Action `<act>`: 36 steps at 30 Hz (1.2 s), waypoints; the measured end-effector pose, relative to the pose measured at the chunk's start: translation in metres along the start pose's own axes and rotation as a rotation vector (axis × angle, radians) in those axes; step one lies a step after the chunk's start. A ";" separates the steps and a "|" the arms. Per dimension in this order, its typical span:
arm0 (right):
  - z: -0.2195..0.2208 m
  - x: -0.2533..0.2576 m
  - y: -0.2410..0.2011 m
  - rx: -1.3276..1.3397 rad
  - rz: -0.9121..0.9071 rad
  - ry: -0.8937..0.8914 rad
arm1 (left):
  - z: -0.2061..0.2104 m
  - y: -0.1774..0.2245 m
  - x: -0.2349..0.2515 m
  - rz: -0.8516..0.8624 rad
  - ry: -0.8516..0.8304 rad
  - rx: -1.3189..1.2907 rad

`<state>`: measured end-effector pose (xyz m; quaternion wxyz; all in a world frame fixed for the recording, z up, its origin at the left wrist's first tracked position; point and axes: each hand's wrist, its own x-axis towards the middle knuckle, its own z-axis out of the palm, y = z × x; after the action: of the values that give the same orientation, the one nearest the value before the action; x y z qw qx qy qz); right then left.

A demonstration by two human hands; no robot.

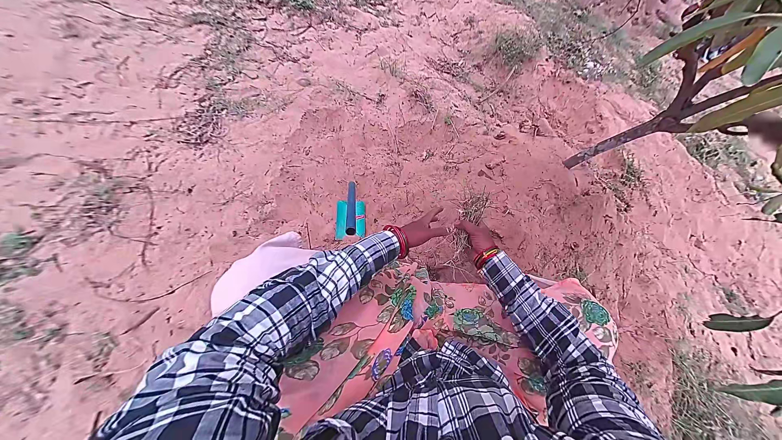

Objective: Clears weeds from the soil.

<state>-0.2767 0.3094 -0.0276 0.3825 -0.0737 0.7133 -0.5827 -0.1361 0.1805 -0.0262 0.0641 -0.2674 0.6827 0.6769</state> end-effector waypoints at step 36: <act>-0.078 0.017 -0.053 -0.134 -0.003 0.060 | -0.180 -0.304 -0.043 -0.655 0.284 0.441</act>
<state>-0.3559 0.3440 0.0139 0.3543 -0.0830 0.7617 -0.5361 0.0874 0.0380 -0.2634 0.2371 -0.5407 0.6924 0.4147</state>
